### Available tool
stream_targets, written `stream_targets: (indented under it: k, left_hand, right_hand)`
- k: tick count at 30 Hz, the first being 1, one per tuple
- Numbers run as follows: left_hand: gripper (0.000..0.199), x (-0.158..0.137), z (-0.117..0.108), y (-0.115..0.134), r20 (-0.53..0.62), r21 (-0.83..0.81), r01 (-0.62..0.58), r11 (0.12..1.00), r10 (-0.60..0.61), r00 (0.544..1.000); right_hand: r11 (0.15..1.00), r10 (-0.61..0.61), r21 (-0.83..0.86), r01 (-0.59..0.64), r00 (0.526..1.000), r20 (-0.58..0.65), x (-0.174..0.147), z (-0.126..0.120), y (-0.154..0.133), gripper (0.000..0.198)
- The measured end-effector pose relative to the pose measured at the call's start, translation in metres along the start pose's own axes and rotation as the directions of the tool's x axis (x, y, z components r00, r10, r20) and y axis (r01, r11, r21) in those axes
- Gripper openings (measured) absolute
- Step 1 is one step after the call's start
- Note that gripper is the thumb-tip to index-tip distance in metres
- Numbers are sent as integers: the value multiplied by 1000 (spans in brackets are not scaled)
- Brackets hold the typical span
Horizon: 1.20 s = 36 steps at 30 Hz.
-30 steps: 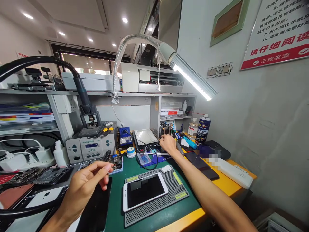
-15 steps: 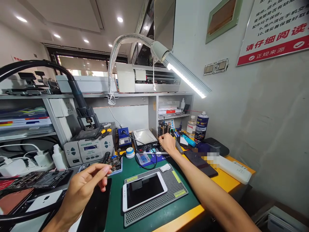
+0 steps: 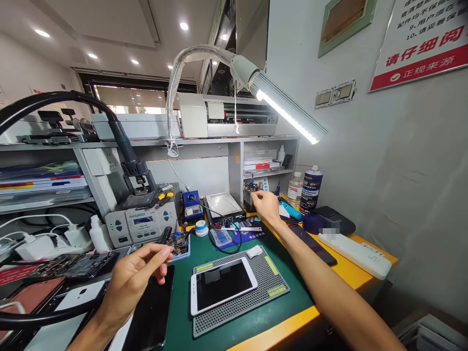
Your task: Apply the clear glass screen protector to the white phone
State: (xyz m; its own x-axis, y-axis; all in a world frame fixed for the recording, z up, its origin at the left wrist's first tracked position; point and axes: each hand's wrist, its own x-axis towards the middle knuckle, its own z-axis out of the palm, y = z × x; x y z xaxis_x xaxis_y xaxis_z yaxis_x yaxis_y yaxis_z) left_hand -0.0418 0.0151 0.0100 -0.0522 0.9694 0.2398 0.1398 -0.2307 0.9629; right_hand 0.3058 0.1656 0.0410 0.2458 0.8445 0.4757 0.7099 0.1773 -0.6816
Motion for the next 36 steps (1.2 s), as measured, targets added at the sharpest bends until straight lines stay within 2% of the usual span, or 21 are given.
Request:
stream_targets:
  k: [3, 6, 10, 13, 15, 18, 21, 23, 27, 31, 36]
  left_hand:
    - [42, 0, 2, 1, 7, 20, -15, 1000, 15, 1000]
    - [39, 0, 3, 2, 17, 37, -22, 999, 21, 1000]
    - [37, -1, 6, 4, 9, 31, -40, 999, 40, 999]
    - [33, -2, 9, 7, 19, -32, -44, 999, 44, 999]
    - [33, -2, 11, 10, 41, -99, -30, 995, 35, 999]
    - [42, -2, 11, 14, 74, -150, 16, 989, -5, 997]
    - [49, -1, 10, 17, 133, -187, 77, 979, -52, 990]
    - [46, -1, 10, 17, 144, -191, 106, 976, -79, 986]
    - [40, 0, 11, 14, 132, -162, 127, 979, -106, 986]
    - [35, 1, 14, 12, 76, -86, 86, 993, -80, 994]
    - [34, 0, 18, 10, 15, 9, 29, 1000, -29, 999]
  right_hand:
    - [983, -21, 182, 20, 1000, 2, -2, -11, -5, 29]
    - [922, -30, 387, 9, 998, 48, -5, -18, -11, 35]
    - [797, -50, 601, -64, 984, 172, -11, -26, -21, 42]
    - [718, -118, 682, -138, 942, 314, -18, -32, -28, 44]
    - [692, -181, 694, -197, 884, 432, -24, -34, -33, 43]
    - [698, -264, 659, -281, 754, 602, -35, -32, -39, 40]
    - [732, -302, 601, -322, 637, 709, -45, -28, -46, 38]
    - [753, -311, 571, -328, 587, 748, -48, -26, -49, 37]
    - [771, -318, 546, -329, 543, 777, -48, -24, -48, 36]
    - [790, -327, 521, -324, 497, 804, -46, -22, -44, 35]
    - [799, -312, 502, -330, 487, 816, -45, -18, -42, 31]
